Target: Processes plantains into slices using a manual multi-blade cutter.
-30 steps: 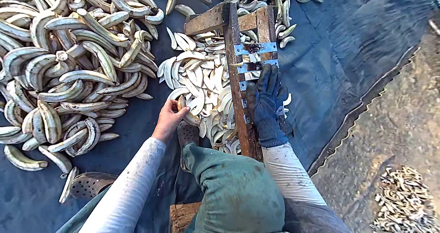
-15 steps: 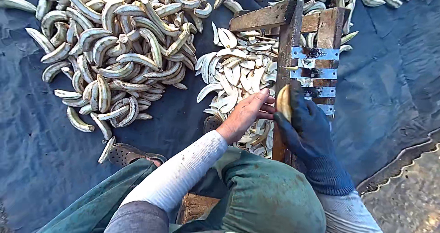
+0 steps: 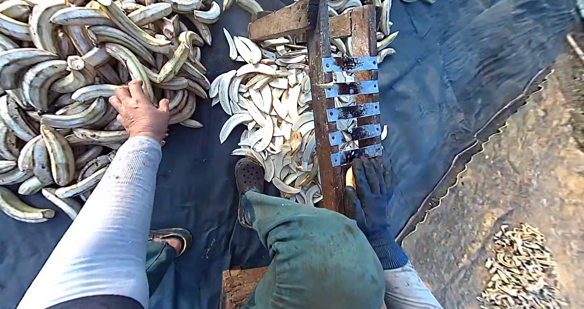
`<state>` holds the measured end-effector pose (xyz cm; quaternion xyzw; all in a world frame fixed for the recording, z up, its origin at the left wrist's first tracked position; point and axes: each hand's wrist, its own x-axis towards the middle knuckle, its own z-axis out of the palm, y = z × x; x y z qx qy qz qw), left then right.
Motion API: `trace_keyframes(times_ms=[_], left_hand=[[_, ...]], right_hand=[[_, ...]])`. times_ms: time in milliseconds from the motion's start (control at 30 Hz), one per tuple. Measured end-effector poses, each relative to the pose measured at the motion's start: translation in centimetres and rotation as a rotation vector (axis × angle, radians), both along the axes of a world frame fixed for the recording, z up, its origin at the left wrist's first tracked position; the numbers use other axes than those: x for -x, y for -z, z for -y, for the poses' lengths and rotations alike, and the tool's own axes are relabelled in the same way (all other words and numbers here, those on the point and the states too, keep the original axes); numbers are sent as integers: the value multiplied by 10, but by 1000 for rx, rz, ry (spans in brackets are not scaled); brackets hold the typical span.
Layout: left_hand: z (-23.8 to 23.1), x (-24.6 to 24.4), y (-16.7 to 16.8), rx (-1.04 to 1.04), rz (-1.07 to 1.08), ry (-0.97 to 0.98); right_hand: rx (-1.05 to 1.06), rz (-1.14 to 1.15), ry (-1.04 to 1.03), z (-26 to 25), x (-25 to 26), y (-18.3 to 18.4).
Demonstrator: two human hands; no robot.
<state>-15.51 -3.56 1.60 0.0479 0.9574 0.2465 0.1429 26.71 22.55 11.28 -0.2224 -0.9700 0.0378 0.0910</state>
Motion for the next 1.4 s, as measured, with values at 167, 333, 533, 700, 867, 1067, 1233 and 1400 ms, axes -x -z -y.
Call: trace_keyframes(times_ms=[167,333,533,700,867,1067,1233,1400], left_hand=[[5,9,5,48,18,-15],[4,15,8,100,21,16],[8,23,10,52,15,34],[18,28,10,-46,-49,-10],[35,36,-40,-222,-116,45],[-4,-18,-142,-798,392,134],[-63,-81,-166,-1005,790,255],[-84,-123,-133,-939,826,433]], right_hand=[[2,138,56,-23,43,-3],[-11,186,133,-50,116,-7],[-11,144,249,-75,218,-18],[18,147,203,-98,272,-24],[32,-16,151,-119,290,-42],[986,-78,-511,-25,252,-65],[1330,20,-422,13,172,-62],[864,-164,85,-6,66,-56]])
